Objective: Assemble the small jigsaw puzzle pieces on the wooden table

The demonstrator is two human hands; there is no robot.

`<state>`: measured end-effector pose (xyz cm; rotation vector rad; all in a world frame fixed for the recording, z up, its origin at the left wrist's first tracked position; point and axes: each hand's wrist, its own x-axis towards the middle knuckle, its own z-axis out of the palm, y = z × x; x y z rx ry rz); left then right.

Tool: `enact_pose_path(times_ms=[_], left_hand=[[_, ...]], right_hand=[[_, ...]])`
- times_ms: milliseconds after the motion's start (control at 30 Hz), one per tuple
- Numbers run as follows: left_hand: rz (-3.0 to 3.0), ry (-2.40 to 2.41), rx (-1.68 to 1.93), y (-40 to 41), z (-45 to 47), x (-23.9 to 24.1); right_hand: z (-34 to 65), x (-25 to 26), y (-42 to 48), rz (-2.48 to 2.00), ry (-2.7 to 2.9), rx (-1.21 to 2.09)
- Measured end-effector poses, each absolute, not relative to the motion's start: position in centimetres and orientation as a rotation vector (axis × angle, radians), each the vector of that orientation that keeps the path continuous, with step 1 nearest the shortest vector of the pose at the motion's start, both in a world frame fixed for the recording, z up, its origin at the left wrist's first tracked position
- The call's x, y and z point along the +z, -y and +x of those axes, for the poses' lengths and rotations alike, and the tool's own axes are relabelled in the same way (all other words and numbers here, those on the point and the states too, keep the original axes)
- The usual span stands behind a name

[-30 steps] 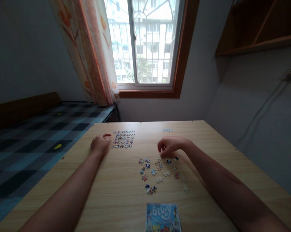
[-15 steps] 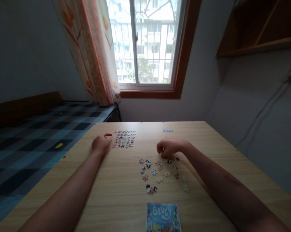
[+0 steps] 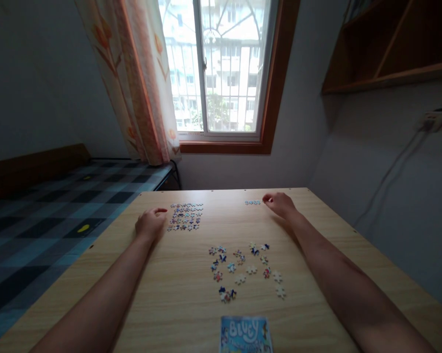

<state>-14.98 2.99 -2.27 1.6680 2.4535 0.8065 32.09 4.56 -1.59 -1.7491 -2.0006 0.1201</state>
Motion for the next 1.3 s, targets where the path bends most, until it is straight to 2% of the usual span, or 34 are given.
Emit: enact_pose_path(times_ms=[333,833,1300], left_hand=[[1.683,-2.450,0.812,-3.1,-15.3,-2.7],[1.723,-2.448,0.811,-3.3,-15.5,-2.8],[1.712,-2.446,0.821,-3.6,-15.9,-3.2]], right_hand=[[34.5,-5.5,-5.5,-1.907,1.928,0.024],[33.8,-6.2,-5.9,-1.903,1.990,-0.084],[32.6,-7.1,-6.1,-1.933,2.038,-0.033]])
